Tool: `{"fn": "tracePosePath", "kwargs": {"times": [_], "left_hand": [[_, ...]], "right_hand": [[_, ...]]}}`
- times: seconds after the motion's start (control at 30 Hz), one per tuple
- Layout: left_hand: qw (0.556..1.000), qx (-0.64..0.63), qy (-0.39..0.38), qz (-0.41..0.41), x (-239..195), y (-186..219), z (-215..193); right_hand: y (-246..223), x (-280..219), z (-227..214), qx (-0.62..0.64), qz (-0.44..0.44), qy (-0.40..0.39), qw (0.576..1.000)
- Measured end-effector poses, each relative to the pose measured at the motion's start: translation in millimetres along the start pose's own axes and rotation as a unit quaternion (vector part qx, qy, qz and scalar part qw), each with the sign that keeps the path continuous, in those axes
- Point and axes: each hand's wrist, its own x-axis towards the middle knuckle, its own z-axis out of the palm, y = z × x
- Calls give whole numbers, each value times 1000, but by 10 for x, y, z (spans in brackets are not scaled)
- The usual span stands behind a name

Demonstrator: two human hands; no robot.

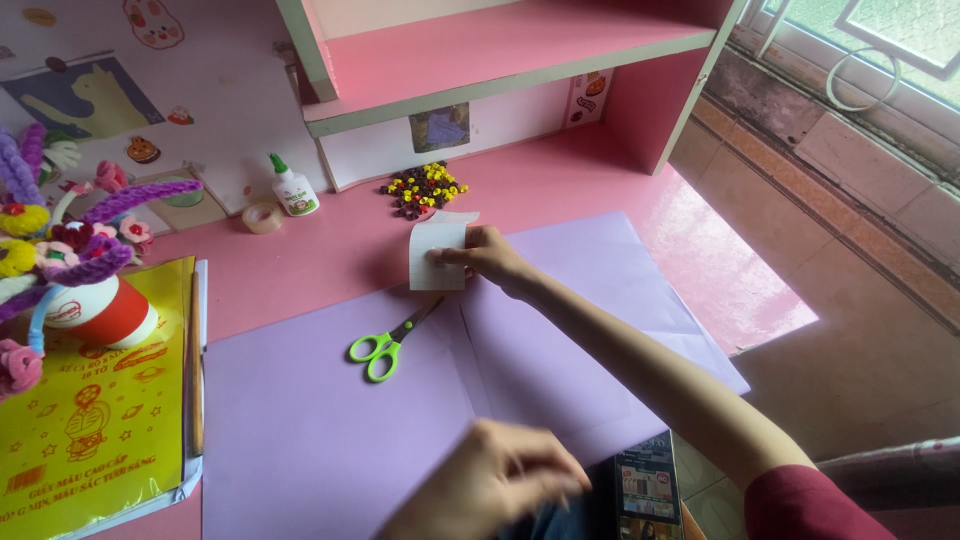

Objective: Cutting a small piece of paper from a wrapper strip and folding it into a decorative shape.

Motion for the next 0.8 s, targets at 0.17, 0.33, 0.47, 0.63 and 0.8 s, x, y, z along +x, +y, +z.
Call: {"fn": "tracePosePath", "kwargs": {"times": [0.17,0.33,0.47,0.63,0.8], "left_hand": [[868,277,412,-28,-65,-165,-1029],[814,385,332,-280,-169,-653,-1227],[773,460,344,-271,-141,-1024,-1211],[763,464,345,-288,-256,-815,-1185],[781,473,331,-241,-241,-801,-1240]], "right_hand": [[-201,-121,84,41,1,25,999],[-205,-116,63,61,11,25,998],[-265,-144,92,98,8,44,994],[-163,-30,12,155,14,55,986],[-51,82,-42,195,16,59,979]]}}
